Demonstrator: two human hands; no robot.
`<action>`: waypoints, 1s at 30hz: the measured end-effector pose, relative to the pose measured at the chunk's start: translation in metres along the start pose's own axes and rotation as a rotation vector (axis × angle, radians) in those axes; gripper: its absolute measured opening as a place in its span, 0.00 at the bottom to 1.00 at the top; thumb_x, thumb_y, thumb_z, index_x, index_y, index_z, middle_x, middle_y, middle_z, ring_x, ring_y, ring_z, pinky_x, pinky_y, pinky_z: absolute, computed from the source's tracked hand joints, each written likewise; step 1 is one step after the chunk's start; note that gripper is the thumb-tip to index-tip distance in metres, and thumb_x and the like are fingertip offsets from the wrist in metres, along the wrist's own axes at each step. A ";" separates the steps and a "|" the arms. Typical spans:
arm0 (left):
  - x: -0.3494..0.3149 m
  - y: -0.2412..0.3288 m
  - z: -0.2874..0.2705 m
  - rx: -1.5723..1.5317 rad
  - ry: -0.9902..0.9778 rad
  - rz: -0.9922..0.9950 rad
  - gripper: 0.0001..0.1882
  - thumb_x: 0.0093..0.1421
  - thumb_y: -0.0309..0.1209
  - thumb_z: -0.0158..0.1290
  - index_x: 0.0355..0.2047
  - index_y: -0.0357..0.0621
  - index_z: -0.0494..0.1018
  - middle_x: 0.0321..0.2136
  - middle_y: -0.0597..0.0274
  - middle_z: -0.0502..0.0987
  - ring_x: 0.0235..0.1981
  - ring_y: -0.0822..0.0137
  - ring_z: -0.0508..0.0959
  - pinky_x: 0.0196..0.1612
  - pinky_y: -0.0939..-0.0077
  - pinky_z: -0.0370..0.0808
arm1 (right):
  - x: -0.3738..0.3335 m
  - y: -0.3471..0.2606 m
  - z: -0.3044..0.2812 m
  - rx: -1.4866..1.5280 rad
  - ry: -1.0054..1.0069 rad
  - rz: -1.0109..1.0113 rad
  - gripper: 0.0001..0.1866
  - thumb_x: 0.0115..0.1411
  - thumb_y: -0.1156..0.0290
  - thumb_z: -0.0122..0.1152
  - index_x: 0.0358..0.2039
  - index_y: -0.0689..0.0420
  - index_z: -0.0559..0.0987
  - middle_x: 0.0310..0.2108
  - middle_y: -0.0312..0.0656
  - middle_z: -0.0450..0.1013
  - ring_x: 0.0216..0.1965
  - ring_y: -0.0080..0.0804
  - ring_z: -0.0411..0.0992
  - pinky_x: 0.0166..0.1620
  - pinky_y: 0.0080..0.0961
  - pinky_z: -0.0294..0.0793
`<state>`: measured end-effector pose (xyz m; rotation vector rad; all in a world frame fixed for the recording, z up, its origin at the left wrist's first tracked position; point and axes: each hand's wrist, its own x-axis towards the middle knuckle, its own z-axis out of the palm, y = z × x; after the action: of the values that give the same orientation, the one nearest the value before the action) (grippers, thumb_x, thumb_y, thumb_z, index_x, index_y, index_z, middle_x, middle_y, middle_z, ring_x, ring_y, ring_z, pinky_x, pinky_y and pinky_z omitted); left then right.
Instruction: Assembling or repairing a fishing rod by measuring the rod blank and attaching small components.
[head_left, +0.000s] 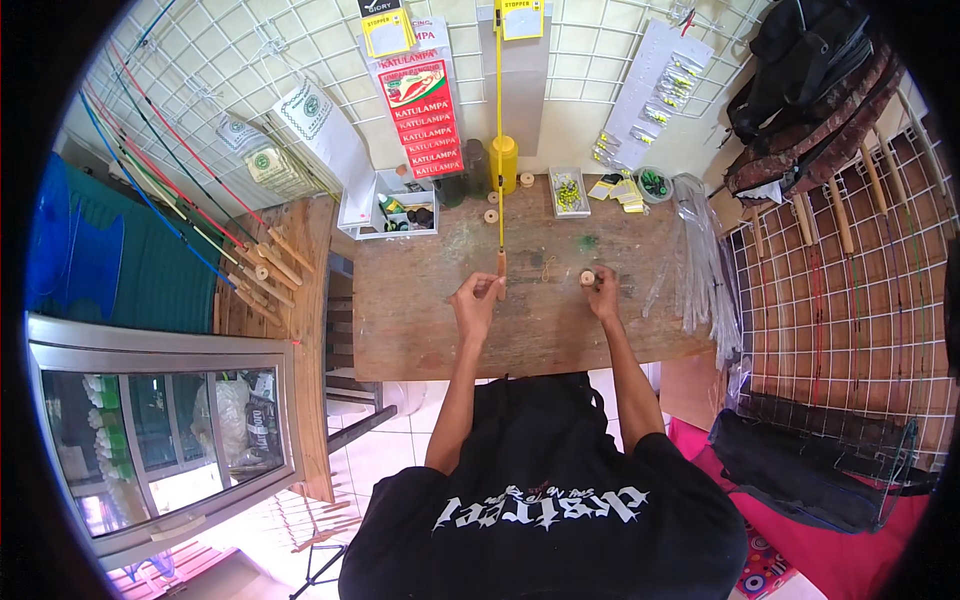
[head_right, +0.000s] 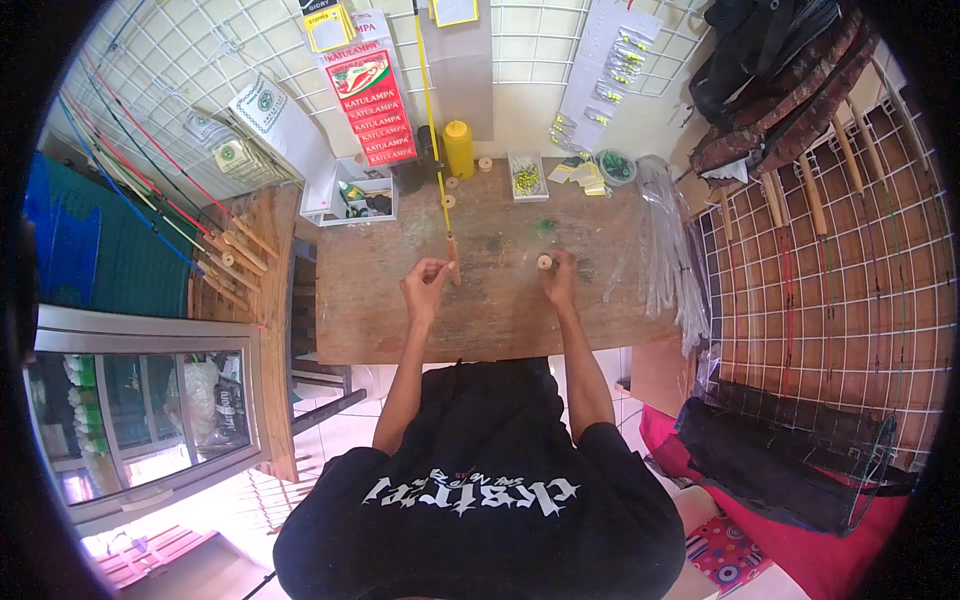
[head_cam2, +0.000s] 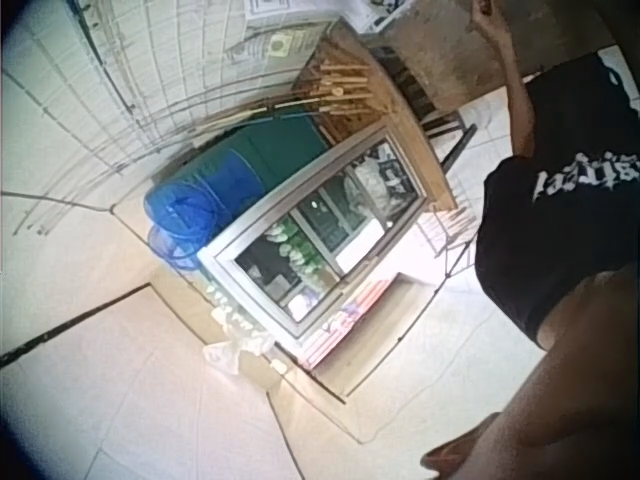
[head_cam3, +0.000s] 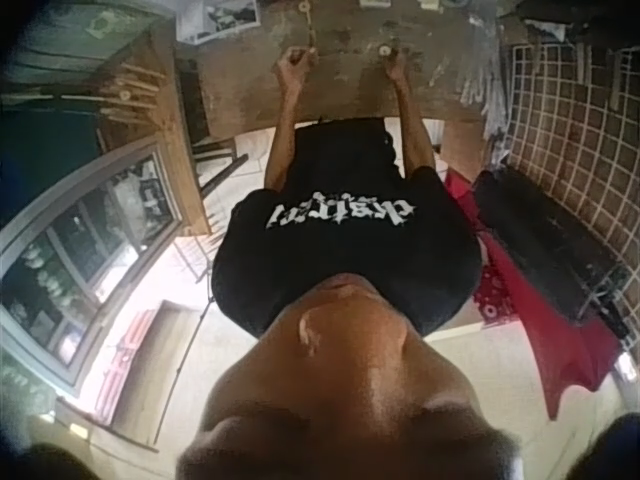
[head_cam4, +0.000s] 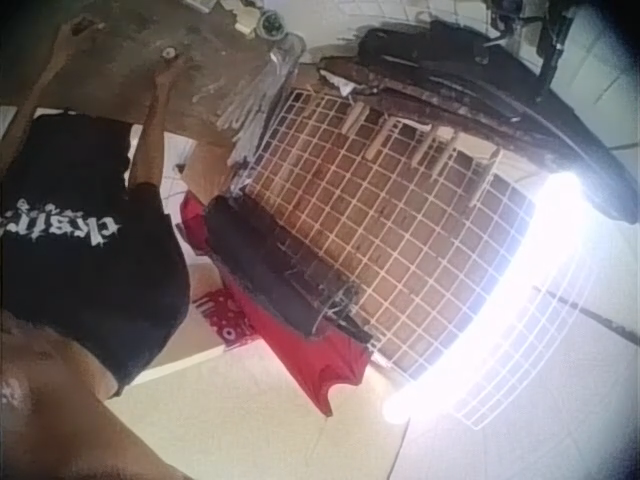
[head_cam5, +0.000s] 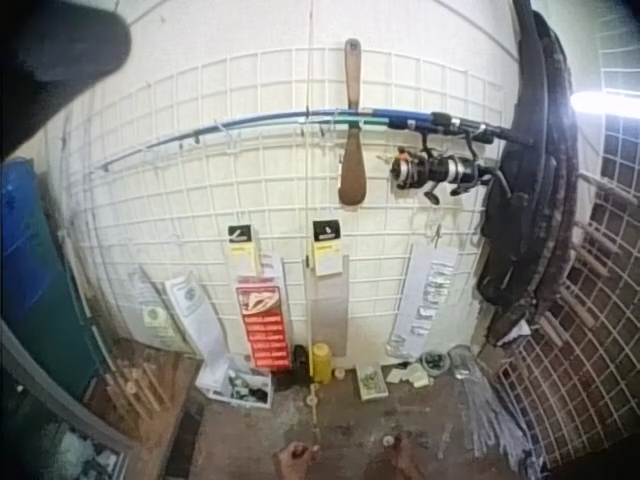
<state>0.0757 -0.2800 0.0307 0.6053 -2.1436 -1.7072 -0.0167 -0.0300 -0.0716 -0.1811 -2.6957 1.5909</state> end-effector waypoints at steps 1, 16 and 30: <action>-0.001 0.000 0.001 -0.013 -0.027 -0.035 0.10 0.53 0.28 0.63 0.35 0.40 0.78 0.27 0.63 0.81 0.26 0.75 0.77 0.31 0.80 0.73 | 0.001 0.003 0.002 -0.106 0.003 -0.098 0.22 0.45 0.79 0.64 0.44 0.55 0.74 0.41 0.50 0.70 0.47 0.49 0.66 0.49 0.38 0.67; -0.039 0.010 0.009 -0.090 -0.470 -0.152 0.20 0.56 0.36 0.61 0.48 0.42 0.73 0.35 0.62 0.78 0.29 0.73 0.78 0.34 0.79 0.73 | -0.063 -0.065 -0.027 0.521 -0.304 -0.032 0.18 0.53 0.85 0.63 0.44 0.61 0.73 0.42 0.39 0.75 0.41 0.24 0.74 0.44 0.20 0.75; -0.085 0.018 -0.002 -0.180 -0.456 -0.181 0.16 0.56 0.32 0.61 0.41 0.36 0.76 0.34 0.59 0.79 0.33 0.74 0.78 0.38 0.80 0.74 | -0.119 -0.087 -0.039 0.620 -0.786 0.092 0.18 0.58 0.74 0.63 0.49 0.64 0.76 0.42 0.43 0.77 0.41 0.25 0.75 0.47 0.23 0.75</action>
<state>0.1473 -0.2336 0.0492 0.3969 -2.2391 -2.2924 0.0957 -0.0497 0.0295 0.4168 -2.4215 2.9078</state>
